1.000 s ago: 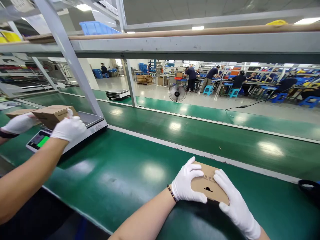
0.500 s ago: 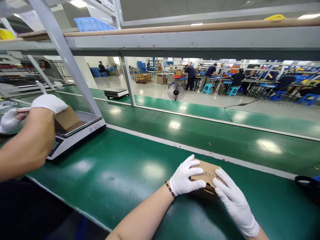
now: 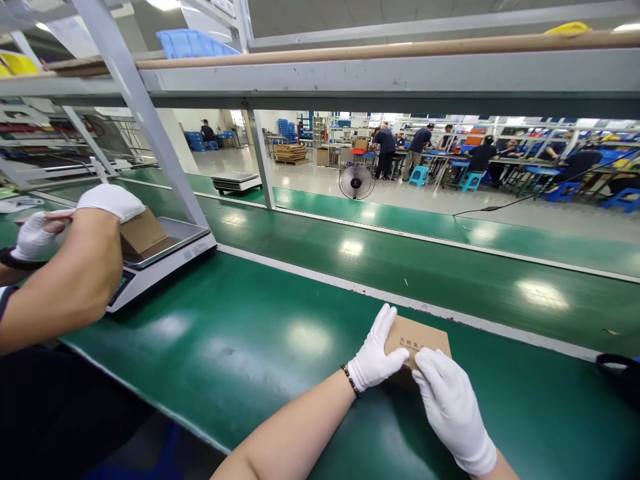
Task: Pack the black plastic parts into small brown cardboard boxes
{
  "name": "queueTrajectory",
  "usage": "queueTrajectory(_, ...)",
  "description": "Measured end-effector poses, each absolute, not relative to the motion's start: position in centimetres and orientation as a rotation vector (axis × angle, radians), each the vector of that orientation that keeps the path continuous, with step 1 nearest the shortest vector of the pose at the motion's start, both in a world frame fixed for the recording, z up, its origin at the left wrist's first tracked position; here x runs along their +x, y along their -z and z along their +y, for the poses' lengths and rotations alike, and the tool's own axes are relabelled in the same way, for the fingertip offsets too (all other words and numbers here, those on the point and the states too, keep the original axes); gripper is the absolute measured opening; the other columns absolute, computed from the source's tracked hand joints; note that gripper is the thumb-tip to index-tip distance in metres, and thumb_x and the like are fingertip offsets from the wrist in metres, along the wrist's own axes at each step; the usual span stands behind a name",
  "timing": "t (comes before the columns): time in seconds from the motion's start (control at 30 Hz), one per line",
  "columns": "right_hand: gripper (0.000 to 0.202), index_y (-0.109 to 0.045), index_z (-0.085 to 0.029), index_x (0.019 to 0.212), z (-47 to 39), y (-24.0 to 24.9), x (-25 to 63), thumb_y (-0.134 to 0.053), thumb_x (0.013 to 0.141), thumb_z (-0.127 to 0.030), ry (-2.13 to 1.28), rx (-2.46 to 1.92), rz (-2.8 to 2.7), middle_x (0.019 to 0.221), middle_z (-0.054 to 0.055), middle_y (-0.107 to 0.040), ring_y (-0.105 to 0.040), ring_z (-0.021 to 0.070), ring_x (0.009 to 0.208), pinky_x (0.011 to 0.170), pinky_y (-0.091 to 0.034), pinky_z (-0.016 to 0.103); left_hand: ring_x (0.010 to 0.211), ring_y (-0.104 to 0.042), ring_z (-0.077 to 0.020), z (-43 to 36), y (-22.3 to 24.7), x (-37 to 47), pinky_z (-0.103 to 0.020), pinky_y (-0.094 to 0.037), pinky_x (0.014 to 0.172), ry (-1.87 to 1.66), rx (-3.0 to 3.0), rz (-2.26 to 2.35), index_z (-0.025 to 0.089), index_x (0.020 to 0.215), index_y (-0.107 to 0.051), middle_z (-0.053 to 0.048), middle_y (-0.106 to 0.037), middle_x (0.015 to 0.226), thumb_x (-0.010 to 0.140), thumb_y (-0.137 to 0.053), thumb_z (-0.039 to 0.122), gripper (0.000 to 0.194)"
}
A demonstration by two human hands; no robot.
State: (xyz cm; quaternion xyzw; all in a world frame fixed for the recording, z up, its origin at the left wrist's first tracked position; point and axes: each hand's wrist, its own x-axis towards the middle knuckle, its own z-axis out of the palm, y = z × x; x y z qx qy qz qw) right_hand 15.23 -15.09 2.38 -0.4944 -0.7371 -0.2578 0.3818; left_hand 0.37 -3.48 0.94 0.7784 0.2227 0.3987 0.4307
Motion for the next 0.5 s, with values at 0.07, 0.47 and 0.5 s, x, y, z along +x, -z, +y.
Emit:
queueTrajectory(0.07, 0.035, -0.056, -0.019, 0.119, -14.9, -2.6, 15.1, -0.059, 0.085, -0.013, 0.593, -1.286, -1.85, 0.103, 0.011, -0.062, -0.06, 0.0251, 0.098, 0.09, -0.051, 0.052, 0.144, -0.019, -0.0314, -3.4, -0.8, 0.4, -0.05, -0.02, 0.119, -1.009, 1.929, 0.555, 0.019, 0.15, -0.021, -0.012, -0.017, 0.157, 0.079, -0.064, 0.031, 0.084)
queueTrajectory(0.47, 0.067, -0.042, -0.024, 0.14, -13.7, -0.8, 14.4, -0.069, 0.08, -0.039, 0.458, -1.535, -1.323, 0.139, 0.013, -0.046, -0.051, 0.0304, 0.122, 0.099, -0.047, 0.048, 0.14, -0.029, -0.0323, -3.1, -1.3, 0.4, -0.051, -0.031, 0.114, -1.129, 2.102, 0.656, 0.019, 0.149, -0.017, -0.017, -0.026, 0.152, 0.081, -0.06, 0.031, 0.082)
queueTrajectory(0.5, 0.069, -0.041, -0.022, 0.14, -13.5, -0.6, 14.5, -0.066, 0.081, -0.047, 0.334, -1.598, -1.209, 0.139, 0.013, -0.047, -0.05, 0.0312, 0.123, 0.101, -0.045, 0.049, 0.14, -0.027, -0.0332, -3.3, -1.2, 0.3, -0.053, -0.032, 0.113, -1.253, 2.174, 0.673, 0.02, 0.15, -0.012, -0.017, -0.024, 0.153, 0.082, -0.058, 0.028, 0.082)
